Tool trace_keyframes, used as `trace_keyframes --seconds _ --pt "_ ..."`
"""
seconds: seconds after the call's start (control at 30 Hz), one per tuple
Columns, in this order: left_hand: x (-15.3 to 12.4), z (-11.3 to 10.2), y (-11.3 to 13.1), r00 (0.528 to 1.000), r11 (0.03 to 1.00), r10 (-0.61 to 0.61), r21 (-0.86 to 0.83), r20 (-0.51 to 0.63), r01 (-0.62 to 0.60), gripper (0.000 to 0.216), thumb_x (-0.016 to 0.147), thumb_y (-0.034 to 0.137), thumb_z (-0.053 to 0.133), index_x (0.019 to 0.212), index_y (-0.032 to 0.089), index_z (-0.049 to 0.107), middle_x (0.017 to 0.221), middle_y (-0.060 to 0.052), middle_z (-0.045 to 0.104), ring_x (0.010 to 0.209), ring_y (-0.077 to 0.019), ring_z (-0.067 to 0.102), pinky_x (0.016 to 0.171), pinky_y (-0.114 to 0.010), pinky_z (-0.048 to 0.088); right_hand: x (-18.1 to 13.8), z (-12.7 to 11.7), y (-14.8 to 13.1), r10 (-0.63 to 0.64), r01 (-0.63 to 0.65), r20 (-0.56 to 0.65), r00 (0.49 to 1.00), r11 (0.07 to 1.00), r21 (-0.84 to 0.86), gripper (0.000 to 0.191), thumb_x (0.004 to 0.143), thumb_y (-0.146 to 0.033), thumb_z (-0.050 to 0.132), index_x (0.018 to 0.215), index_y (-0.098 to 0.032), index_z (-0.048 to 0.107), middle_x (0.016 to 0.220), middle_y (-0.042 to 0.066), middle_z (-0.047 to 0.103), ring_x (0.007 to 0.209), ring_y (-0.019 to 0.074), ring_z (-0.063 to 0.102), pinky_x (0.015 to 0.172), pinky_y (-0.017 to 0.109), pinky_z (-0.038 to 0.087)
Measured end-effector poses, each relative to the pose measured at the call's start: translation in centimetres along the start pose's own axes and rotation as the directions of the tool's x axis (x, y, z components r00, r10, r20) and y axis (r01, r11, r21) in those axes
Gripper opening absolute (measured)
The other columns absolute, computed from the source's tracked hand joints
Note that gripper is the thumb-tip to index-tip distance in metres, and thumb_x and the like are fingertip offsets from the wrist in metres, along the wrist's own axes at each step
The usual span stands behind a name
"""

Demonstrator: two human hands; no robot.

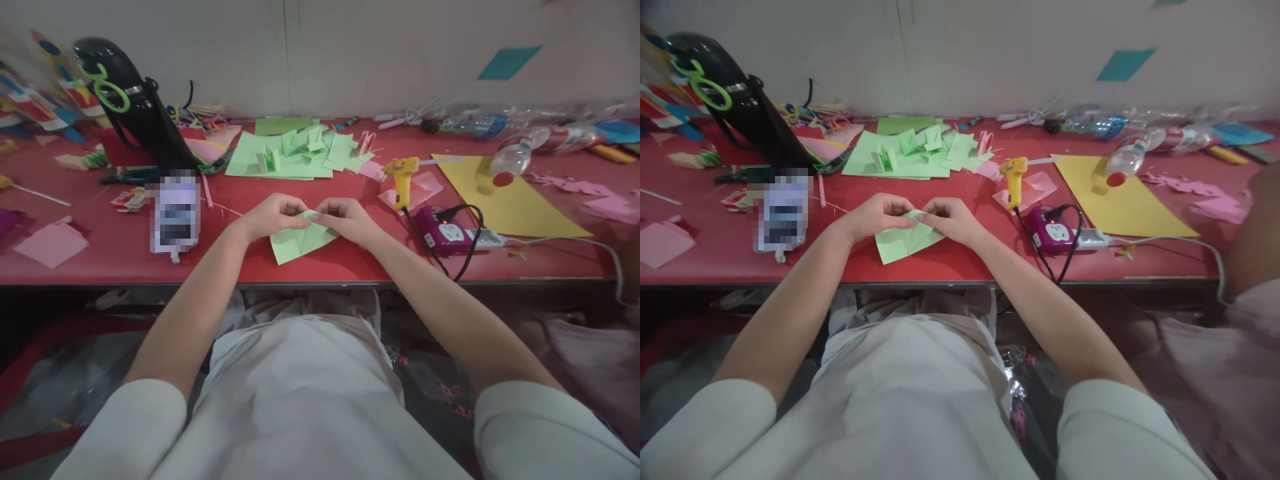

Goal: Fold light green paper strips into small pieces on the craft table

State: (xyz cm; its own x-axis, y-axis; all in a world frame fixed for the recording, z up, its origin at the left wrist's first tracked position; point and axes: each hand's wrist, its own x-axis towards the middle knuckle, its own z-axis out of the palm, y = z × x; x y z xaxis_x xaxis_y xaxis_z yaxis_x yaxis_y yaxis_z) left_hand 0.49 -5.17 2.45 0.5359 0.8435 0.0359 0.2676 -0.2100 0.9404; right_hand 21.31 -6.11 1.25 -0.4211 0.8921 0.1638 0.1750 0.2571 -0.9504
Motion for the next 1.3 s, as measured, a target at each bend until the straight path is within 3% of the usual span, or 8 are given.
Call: trace_keyframes --seconds 0.37,0.73,1.0,1.2,1.3 --pt "0.1 0.6 0.7 0.998 0.994 0.027 0.103 -0.064 -0.020 0.022 0.081 0.034 0.061 0.069 0.017 0.066 0.060 0.002 0.051 0.057 -0.0099 0.044 0.054 -0.025 0.032 0.4 0.0 0.1 -0.036 0.037 0.036 0.999 0.999 -0.021 0.031 0.081 -0.047 0.064 0.074 -0.017 0.059 0.059 -0.005 0.045 0.053 0.0082 0.037 0.050 0.024 0.027" --pt "0.6 0.9 0.5 0.986 0.980 0.131 0.161 -0.104 -0.113 0.019 0.078 0.027 0.056 0.063 0.016 0.062 0.059 0.002 0.047 0.059 -0.0104 0.039 0.056 -0.025 0.031 0.4 -0.3 -0.2 -0.113 0.107 0.115 0.987 0.993 0.059 0.029 0.083 -0.044 0.063 0.075 -0.016 0.058 0.064 -0.004 0.046 0.058 0.0090 0.037 0.055 0.024 0.030" --pt "0.5 0.9 1.0 0.979 0.980 0.168 0.124 -0.115 -0.154 0.023 0.081 0.038 0.061 0.070 0.018 0.065 0.063 0.001 0.054 0.060 -0.0119 0.046 0.058 -0.027 0.036 0.3 -0.2 -0.2 -0.040 0.038 0.050 0.998 0.999 0.033 0.034 0.080 -0.051 0.066 0.076 -0.017 0.061 0.062 -0.003 0.049 0.058 0.0099 0.041 0.055 0.024 0.033" --pt "0.8 1.0 0.3 0.931 0.981 0.182 0.120 -0.317 -0.151 0.029 0.082 0.045 0.064 0.077 0.016 0.065 0.075 -0.004 0.066 0.069 -0.0146 0.058 0.065 -0.028 0.045 0.6 -0.5 0.3 -0.125 0.127 -0.172 0.977 0.992 -0.003 0.040 0.076 -0.054 0.070 0.094 -0.019 0.067 0.089 0.004 0.067 0.078 0.0158 0.058 0.069 0.028 0.047" --pt "1.0 1.0 -0.1 0.912 0.982 0.187 0.097 -0.366 -0.163 0.031 0.081 0.047 0.067 0.079 0.016 0.066 0.078 -0.005 0.069 0.072 -0.0157 0.061 0.068 -0.029 0.048 0.6 -0.6 0.5 -0.188 0.175 -0.182 0.965 0.981 -0.084 0.043 0.078 -0.053 0.070 0.102 -0.018 0.069 0.097 0.006 0.070 0.086 0.0184 0.061 0.076 0.031 0.049"
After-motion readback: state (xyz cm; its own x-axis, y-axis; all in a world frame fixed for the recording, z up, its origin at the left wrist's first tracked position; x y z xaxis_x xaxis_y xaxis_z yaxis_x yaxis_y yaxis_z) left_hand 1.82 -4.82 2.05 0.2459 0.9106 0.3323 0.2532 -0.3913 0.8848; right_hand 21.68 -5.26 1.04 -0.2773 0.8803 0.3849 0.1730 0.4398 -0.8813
